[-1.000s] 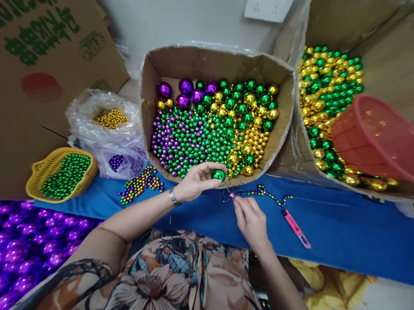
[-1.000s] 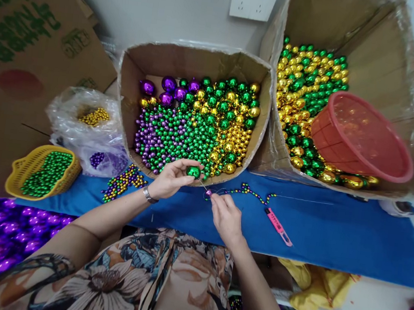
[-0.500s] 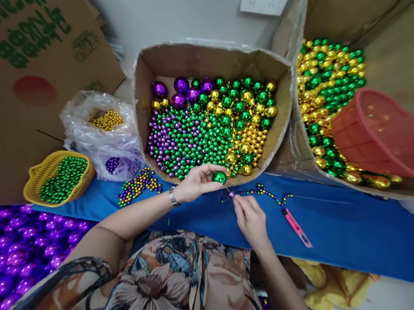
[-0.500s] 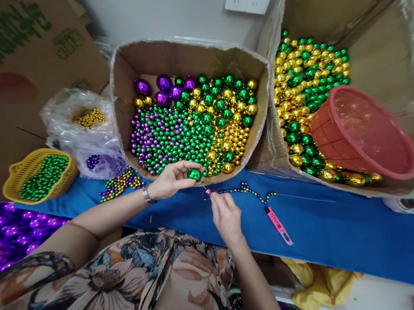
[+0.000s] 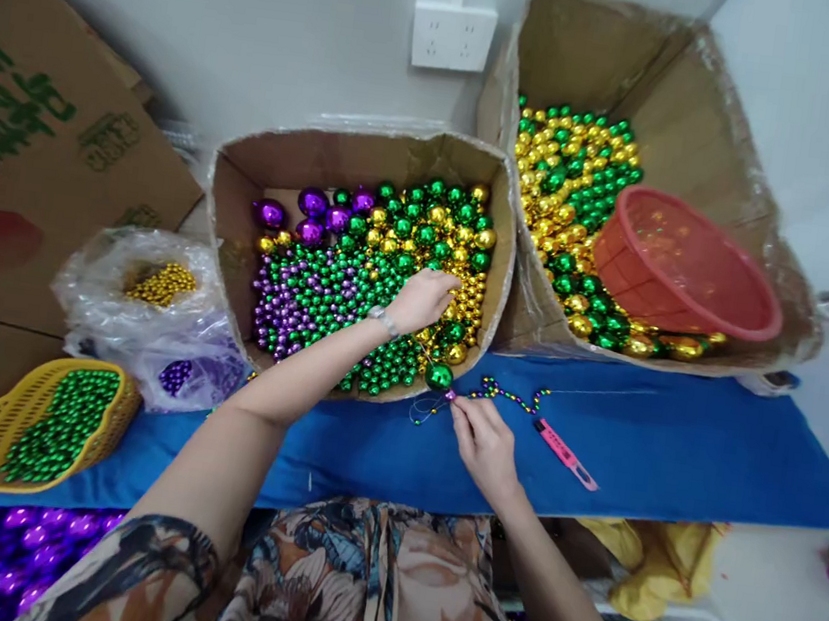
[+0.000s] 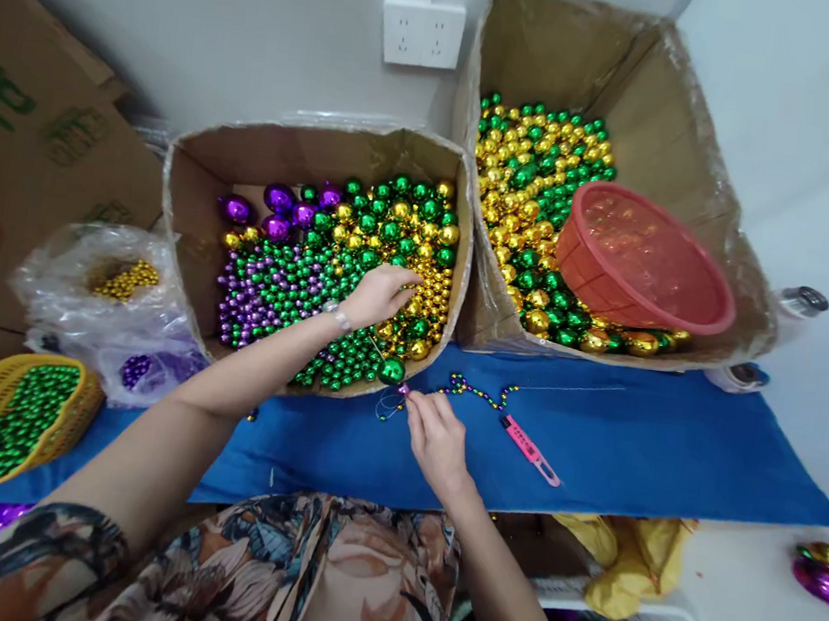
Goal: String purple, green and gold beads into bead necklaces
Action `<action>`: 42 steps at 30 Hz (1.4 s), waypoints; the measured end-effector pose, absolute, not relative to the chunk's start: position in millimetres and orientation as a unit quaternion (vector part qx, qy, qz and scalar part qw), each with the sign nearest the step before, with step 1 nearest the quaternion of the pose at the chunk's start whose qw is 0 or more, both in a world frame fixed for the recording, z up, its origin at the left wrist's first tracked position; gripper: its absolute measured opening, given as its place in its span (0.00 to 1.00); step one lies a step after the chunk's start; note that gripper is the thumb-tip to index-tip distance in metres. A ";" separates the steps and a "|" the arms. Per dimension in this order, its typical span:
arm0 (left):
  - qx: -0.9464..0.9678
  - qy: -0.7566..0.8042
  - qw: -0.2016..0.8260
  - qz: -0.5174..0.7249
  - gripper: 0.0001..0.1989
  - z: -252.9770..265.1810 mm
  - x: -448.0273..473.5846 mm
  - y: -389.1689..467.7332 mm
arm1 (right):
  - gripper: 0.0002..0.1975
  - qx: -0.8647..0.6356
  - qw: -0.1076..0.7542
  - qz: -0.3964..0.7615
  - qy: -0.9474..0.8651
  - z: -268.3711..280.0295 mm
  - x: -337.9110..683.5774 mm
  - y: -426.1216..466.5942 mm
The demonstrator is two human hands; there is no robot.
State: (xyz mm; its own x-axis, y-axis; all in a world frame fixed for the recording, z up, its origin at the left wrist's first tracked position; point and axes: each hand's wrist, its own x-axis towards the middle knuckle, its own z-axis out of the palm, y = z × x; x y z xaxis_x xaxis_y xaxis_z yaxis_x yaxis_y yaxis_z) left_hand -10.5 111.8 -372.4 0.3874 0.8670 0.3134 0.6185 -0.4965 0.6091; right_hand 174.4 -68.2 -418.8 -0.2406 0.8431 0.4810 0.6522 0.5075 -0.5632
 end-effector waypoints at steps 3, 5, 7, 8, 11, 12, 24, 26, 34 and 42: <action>0.851 0.484 0.101 0.177 0.10 -374.5 12.4 144.1 | 0.10 -0.491 0.381 0.127 -0.773 -419.1 175.6 -67.8; 0.852 0.497 0.077 0.143 0.13 -375.3 23.3 155.0 | 0.11 -0.495 0.378 0.133 -0.771 -419.9 176.2 -67.4; 0.852 0.501 0.079 0.133 0.14 -375.2 29.6 160.5 | 0.11 -0.494 0.379 0.135 -0.771 -420.9 176.5 -67.0; 0.853 0.499 0.082 0.131 0.14 -374.7 31.0 161.8 | 0.10 -0.493 0.381 0.135 -0.771 -421.2 176.5 -66.9; 0.840 0.496 0.125 0.181 0.10 -370.4 27.1 159.1 | 0.10 -0.490 0.394 0.129 -0.767 -420.0 176.8 -66.9; 0.820 0.498 0.168 0.227 0.09 -368.1 23.1 154.8 | 0.09 -0.490 0.399 0.126 -0.765 -418.5 177.2 -67.0; 0.355 0.398 0.706 0.466 0.15 -366.3 -45.0 28.7 | 0.10 -0.496 0.383 0.118 -0.771 -404.2 174.1 -65.9; 0.346 0.403 0.702 0.475 0.16 -368.6 -47.5 22.6 | 0.10 -0.493 0.373 0.120 -0.777 -404.6 171.6 -66.4; 0.369 0.424 0.660 0.499 0.15 -367.5 -49.9 9.2 | 0.11 -0.492 0.348 0.126 -0.788 -408.6 169.8 -67.9; 0.347 0.426 0.661 0.511 0.16 -368.6 -51.1 0.6 | 0.12 -0.490 0.341 0.108 -0.795 -411.7 169.8 -75.5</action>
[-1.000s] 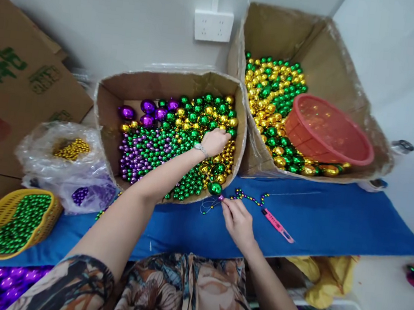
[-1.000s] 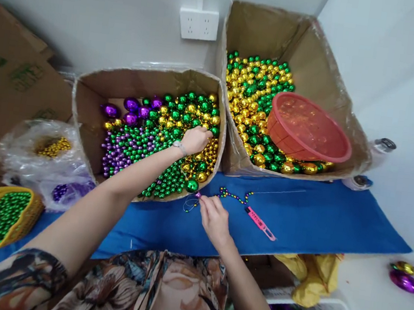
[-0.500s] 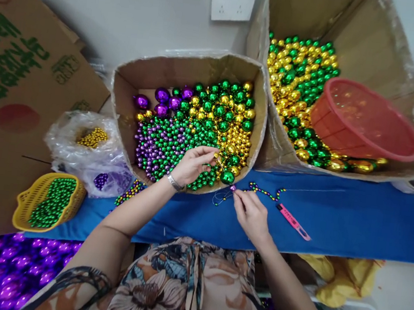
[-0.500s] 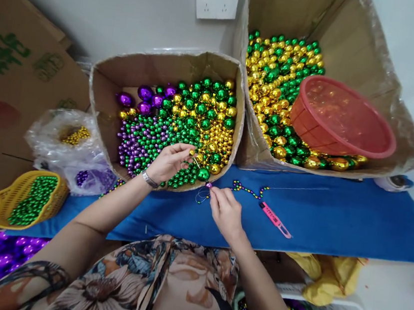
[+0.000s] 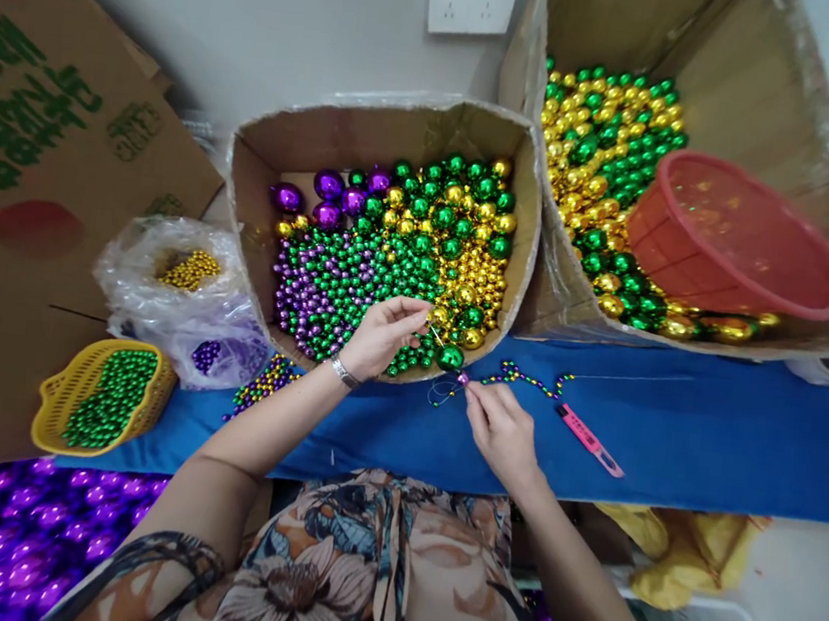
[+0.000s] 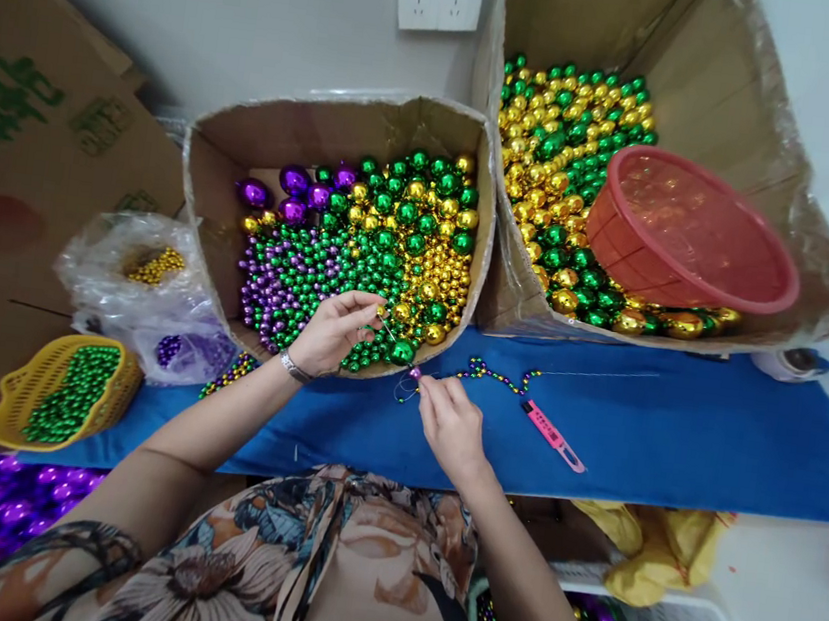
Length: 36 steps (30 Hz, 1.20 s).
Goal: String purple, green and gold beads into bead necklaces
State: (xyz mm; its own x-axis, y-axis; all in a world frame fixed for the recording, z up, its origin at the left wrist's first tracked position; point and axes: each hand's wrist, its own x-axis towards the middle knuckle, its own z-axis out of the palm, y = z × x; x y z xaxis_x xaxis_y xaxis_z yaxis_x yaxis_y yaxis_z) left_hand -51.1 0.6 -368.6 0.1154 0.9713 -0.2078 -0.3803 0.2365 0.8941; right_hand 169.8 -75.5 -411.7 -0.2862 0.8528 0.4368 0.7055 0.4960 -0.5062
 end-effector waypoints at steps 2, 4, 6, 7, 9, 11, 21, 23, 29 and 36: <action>0.354 0.428 0.658 0.509 0.16 -369.7 -51.5 -0.1 | 0.12 -0.489 0.339 0.114 -0.796 -412.0 170.9 -76.3; 0.386 0.433 0.634 0.512 0.15 -370.6 -52.0 -1.3 | 0.12 -0.489 0.332 0.104 -0.800 -412.2 172.3 -76.8; 0.446 0.443 0.578 0.521 0.15 -371.1 -52.2 -4.3 | 0.12 -0.494 0.319 0.077 -0.805 -412.9 173.1 -78.1; 0.478 0.447 0.549 0.521 0.15 -371.5 -51.8 -7.1 | 0.12 -0.496 0.315 0.064 -0.807 -414.0 173.1 -79.3; 0.525 0.448 0.520 0.503 0.16 -373.6 -49.6 -16.3 | 0.11 -0.500 0.315 0.058 -0.804 -418.6 172.5 -83.5; 0.545 0.449 0.532 0.468 0.15 -378.9 -45.3 -29.6 | 0.10 -0.504 0.326 0.086 -0.795 -427.4 172.4 -89.9; 0.693 0.433 0.440 0.372 0.11 -393.8 -36.7 -63.4 | 0.17 -0.481 0.268 0.153 -0.820 -447.5 185.1 -105.7; 0.686 0.427 0.443 0.388 0.11 -380.9 -38.3 -60.4 | 0.18 -0.473 0.294 0.144 -0.818 -435.2 177.3 -99.5; 0.646 0.408 0.510 0.396 0.14 -349.3 -60.0 -34.1 | 0.10 -0.383 0.359 0.205 -0.826 -416.7 150.3 -84.3; 0.629 0.702 0.053 0.329 0.17 -350.8 -171.3 103.7 | 0.10 -0.401 0.368 0.241 -0.804 -421.0 149.9 -79.9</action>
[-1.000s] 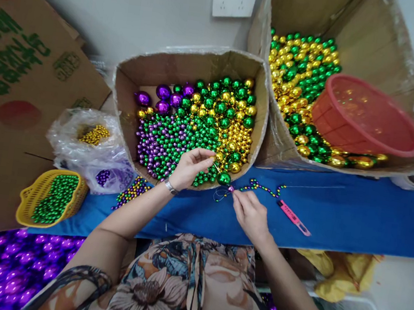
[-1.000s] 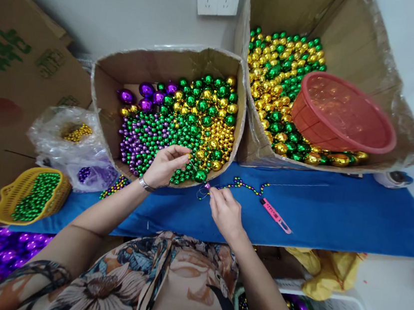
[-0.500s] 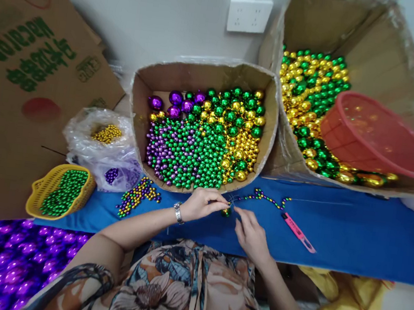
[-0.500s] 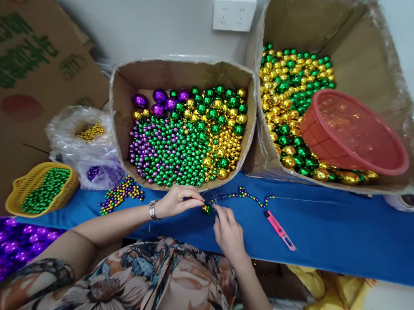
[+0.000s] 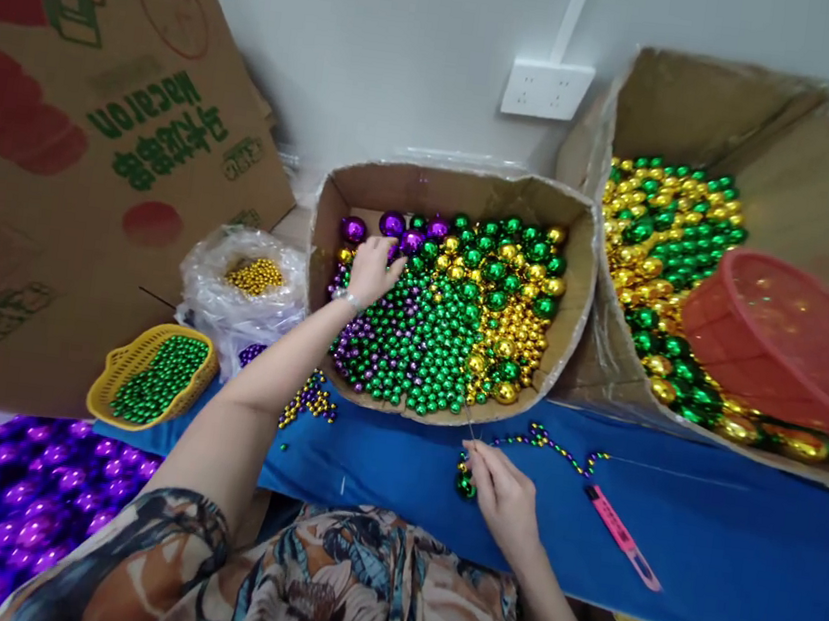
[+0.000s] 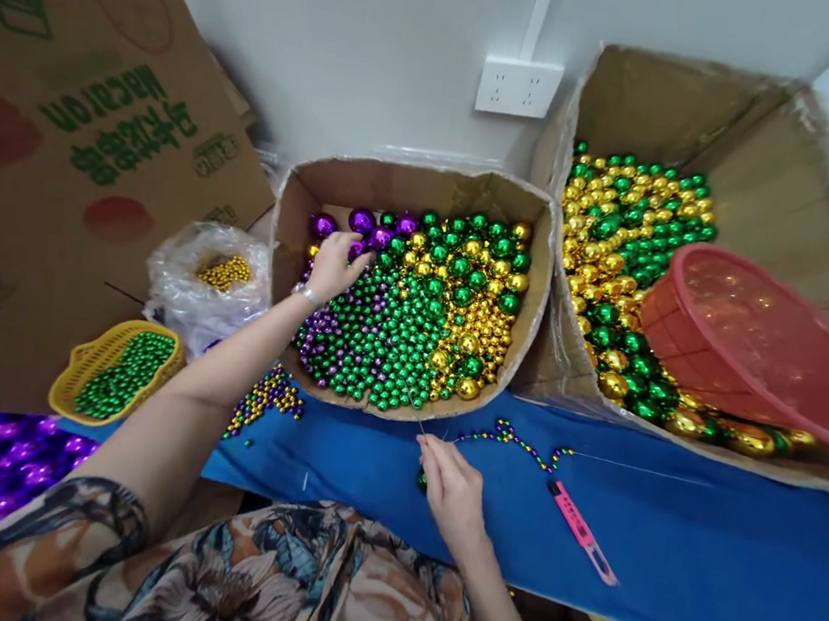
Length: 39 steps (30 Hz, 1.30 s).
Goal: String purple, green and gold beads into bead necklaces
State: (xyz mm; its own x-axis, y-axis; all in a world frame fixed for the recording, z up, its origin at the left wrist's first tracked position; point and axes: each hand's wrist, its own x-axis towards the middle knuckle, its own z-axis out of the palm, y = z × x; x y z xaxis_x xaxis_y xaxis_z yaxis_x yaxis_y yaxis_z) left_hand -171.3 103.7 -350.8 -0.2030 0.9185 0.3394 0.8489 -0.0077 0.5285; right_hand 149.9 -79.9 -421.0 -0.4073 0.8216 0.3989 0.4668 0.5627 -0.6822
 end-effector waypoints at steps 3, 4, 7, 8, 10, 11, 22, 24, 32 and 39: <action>0.608 0.764 0.031 0.214 0.25 -360.1 -200.7 149.5 | 0.11 -0.399 0.358 0.222 -0.814 -422.9 146.4 -79.0; 0.606 0.770 0.044 0.194 0.27 -362.1 -204.3 157.3 | 0.12 -0.398 0.352 0.218 -0.818 -423.0 145.1 -78.7; 0.594 0.763 0.081 0.242 0.29 -361.5 -200.7 157.2 | 0.14 -0.409 0.345 0.218 -0.816 -422.3 143.3 -78.7; 0.586 0.747 0.102 0.297 0.28 -359.2 -196.2 149.7 | 0.14 -0.416 0.347 0.221 -0.811 -421.7 143.6 -79.0; 0.554 0.683 0.198 0.433 0.26 -353.1 -183.8 125.3 | 0.15 -0.424 0.352 0.235 -0.801 -420.0 144.5 -80.0; 0.522 0.630 0.279 0.503 0.25 -350.1 -176.2 109.6 | 0.15 -0.423 0.354 0.245 -0.798 -418.8 144.9 -80.4; 0.170 0.382 0.731 0.539 0.22 -356.1 -96.7 -9.3 | 0.12 -0.417 0.327 0.165 -0.832 -401.8 141.5 -83.9; 0.155 0.377 0.733 0.545 0.22 -358.6 -90.3 -12.7 | 0.12 -0.423 0.317 0.155 -0.835 -403.5 143.3 -86.7; 0.149 0.384 0.711 0.570 0.18 -361.1 -80.7 -17.3 | 0.13 -0.436 0.285 0.149 -0.841 -407.6 147.7 -91.2; 0.198 0.365 0.694 0.588 0.21 -363.8 -80.5 -21.2 | 0.13 -0.441 0.292 0.160 -0.833 -407.0 146.0 -91.8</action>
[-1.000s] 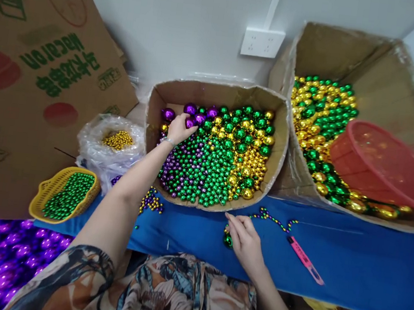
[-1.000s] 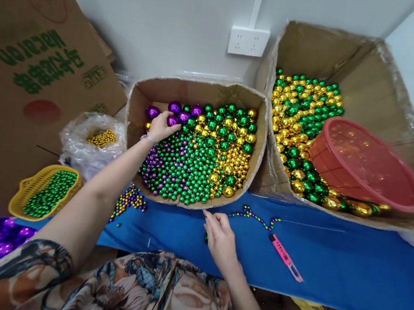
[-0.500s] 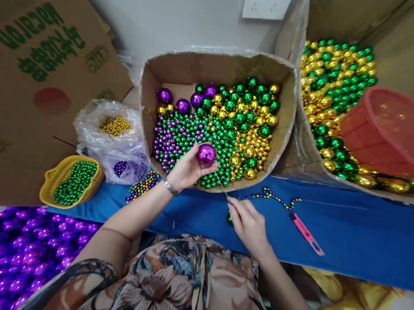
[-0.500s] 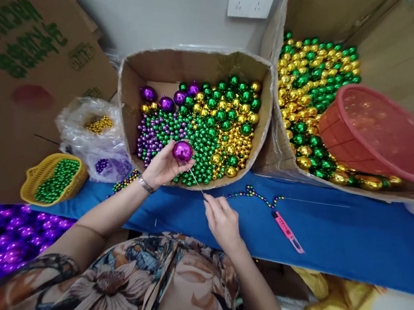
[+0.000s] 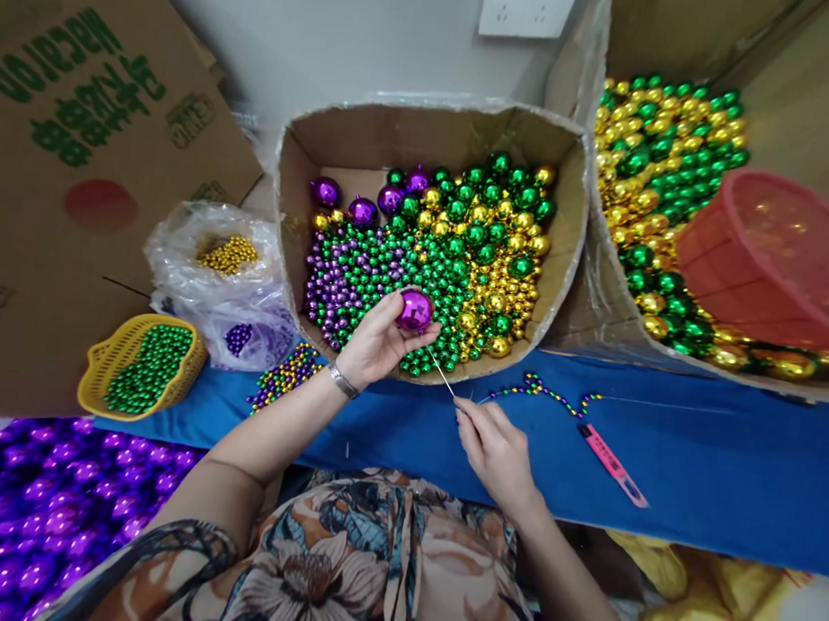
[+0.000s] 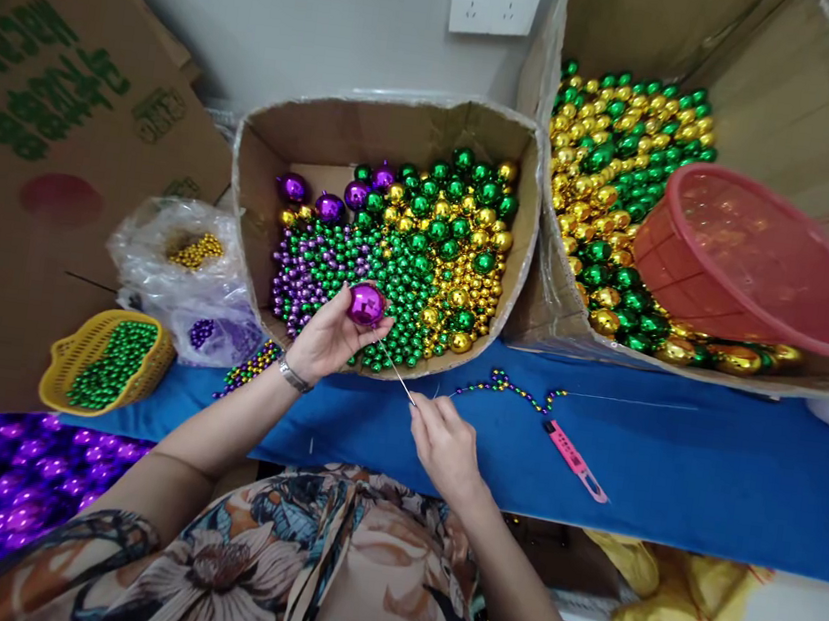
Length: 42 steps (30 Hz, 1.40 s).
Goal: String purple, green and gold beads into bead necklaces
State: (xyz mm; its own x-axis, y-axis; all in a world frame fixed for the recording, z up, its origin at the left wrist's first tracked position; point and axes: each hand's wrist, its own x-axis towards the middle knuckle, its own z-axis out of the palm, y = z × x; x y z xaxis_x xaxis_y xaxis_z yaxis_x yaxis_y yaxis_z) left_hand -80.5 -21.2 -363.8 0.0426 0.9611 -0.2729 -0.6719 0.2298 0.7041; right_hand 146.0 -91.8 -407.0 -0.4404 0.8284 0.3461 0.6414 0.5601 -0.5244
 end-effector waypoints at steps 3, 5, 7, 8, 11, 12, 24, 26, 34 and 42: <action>0.232 0.358 0.687 0.588 0.23 -362.8 -79.0 -25.9 | 0.13 -0.445 0.298 0.167 -0.828 -408.6 143.6 -91.6; 0.252 0.357 0.689 0.579 0.24 -362.2 -76.3 -30.3 | 0.13 -0.451 0.303 0.171 -0.822 -411.0 141.7 -91.2; 0.267 0.351 0.698 0.564 0.25 -363.1 -72.6 -35.6 | 0.13 -0.455 0.314 0.177 -0.814 -414.5 139.7 -90.3; 0.272 0.346 0.703 0.558 0.26 -364.2 -70.7 -38.5 | 0.13 -0.457 0.321 0.180 -0.810 -416.4 138.9 -89.8; 0.284 0.331 0.716 0.544 0.27 -369.7 -66.1 -47.2 | 0.12 -0.461 0.335 0.184 -0.801 -421.3 137.7 -88.4; 0.288 0.328 0.719 0.541 0.27 -371.8 -65.3 -49.8 | 0.12 -0.461 0.339 0.184 -0.799 -422.4 137.8 -88.2; 0.293 0.295 0.742 0.526 0.27 -377.2 -65.5 -60.7 | 0.11 -0.458 0.352 0.161 -0.800 -428.3 144.4 -90.5; 0.286 0.292 0.749 0.522 0.27 -376.8 -66.1 -61.0 | 0.11 -0.456 0.355 0.166 -0.799 -427.6 144.2 -90.4; 0.325 0.295 0.728 0.526 0.27 -378.0 -68.2 -64.4 | 0.11 -0.448 0.360 0.201 -0.793 -427.2 144.5 -91.1; 0.421 0.276 0.685 0.527 0.29 -376.5 -67.8 -69.7 | 0.10 -0.450 0.361 0.186 -0.795 -431.2 145.8 -89.8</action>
State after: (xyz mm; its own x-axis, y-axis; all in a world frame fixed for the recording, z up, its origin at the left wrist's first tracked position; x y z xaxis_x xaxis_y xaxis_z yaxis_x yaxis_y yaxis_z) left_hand -67.8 -69.7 -376.5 0.2924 0.9540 0.0656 -0.4901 0.0906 0.8669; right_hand 145.8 -89.8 -431.2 -0.3334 0.8502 0.4075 0.5816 0.5256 -0.6208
